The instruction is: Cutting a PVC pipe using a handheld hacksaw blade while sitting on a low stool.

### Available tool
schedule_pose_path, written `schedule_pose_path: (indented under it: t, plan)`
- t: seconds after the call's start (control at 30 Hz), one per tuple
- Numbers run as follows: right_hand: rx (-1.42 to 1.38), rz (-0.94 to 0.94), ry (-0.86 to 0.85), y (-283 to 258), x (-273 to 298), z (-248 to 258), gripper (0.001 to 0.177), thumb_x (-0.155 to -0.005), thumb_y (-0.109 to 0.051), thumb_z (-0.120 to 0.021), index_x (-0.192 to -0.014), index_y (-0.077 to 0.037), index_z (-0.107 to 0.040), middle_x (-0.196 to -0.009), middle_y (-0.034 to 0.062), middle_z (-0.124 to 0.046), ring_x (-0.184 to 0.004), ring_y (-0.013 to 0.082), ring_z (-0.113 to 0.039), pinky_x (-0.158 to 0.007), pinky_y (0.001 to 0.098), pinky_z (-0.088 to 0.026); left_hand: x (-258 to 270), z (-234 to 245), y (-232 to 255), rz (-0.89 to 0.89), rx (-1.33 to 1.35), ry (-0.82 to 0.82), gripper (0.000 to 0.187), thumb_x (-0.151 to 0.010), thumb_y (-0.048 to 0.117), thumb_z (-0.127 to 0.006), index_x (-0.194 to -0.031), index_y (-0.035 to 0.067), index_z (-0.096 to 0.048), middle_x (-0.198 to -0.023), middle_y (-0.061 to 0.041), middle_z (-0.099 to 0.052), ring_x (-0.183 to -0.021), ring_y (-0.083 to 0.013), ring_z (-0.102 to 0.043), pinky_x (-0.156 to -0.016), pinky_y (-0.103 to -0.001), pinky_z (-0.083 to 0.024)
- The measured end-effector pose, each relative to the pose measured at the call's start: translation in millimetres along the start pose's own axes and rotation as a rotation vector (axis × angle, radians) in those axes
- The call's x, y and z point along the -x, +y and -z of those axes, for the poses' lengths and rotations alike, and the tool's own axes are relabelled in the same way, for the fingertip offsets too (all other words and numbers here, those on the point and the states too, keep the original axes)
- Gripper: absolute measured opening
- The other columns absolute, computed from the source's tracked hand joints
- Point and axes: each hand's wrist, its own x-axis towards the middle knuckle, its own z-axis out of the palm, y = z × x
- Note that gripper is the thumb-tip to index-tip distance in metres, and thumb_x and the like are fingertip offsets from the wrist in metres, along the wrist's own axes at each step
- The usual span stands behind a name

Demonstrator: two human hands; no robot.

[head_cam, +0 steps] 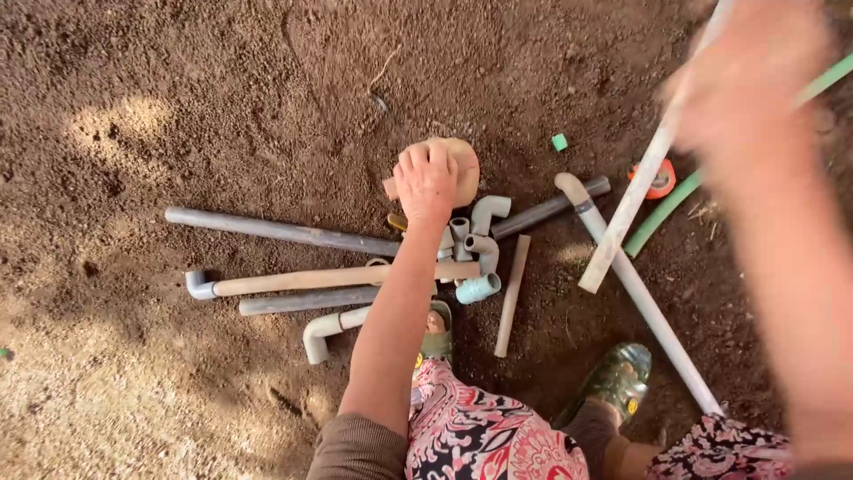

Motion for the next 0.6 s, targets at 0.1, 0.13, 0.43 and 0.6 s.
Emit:
schedule_pose_path:
  t: [0.1, 0.13, 0.43, 0.6]
  plan:
    - [-0.260, -0.167, -0.058, 55.1, 71.0, -88.9, 0.025, -0.100, -0.031, -0.042, -0.118, -0.016, -0.048, -0.081, -0.0043, -0.044, -0.062, 0.0154, -0.044, -0.053, 0.0285, -0.045, 6.3, -7.7, 1.0, 0.059, 0.016, -0.080, 0.023, -0.085, 0.036, -0.051, -0.077, 0.014, -0.049, -0.082, -0.005, -0.046, -0.083, -0.0264, -0.051, -0.072, -0.036, -0.045]
    - [-0.275, -0.090, -0.069, 88.4, 83.2, -117.7, 0.035, -0.097, -0.032, -0.048, -0.125, -0.011, -0.048, -0.097, 0.0051, -0.051, -0.076, 0.0190, -0.053, -0.058, 0.0292, -0.051, 3.8, -4.1, 2.2, 0.066, 0.033, -0.089, 0.023, -0.084, 0.035, -0.053, -0.079, 0.013, -0.051, -0.083, -0.007, -0.047, -0.085, -0.0281, -0.052, -0.072, -0.038, -0.045]
    - [-0.366, -0.254, -0.168, 154.5, 146.3, -196.1, 0.048, -0.094, -0.029, -0.054, -0.136, -0.008, -0.043, -0.086, 0.0116, -0.059, -0.072, 0.0201, -0.059, -0.055, 0.0330, -0.051, 10.0, -7.5, -2.5, 0.074, 0.090, -0.158, 0.027, -0.084, 0.039, -0.053, -0.090, 0.012, -0.054, -0.090, -0.006, -0.049, -0.096, -0.0270, -0.051, -0.082, -0.039, -0.045]
    - [-0.384, -0.273, -0.130, 152.0, 153.9, -185.9, 0.045, -0.093, -0.023, -0.055, -0.131, -0.002, -0.046, -0.088, 0.0135, -0.059, -0.077, 0.0193, -0.059, -0.059, 0.0342, -0.051, 29.2, 11.7, -17.7, 0.131, 0.203, -0.282, 0.018, -0.088, 0.036, -0.056, -0.091, 0.019, -0.058, -0.100, -0.003, -0.050, -0.101, -0.0240, -0.049, -0.090, -0.044, -0.043]
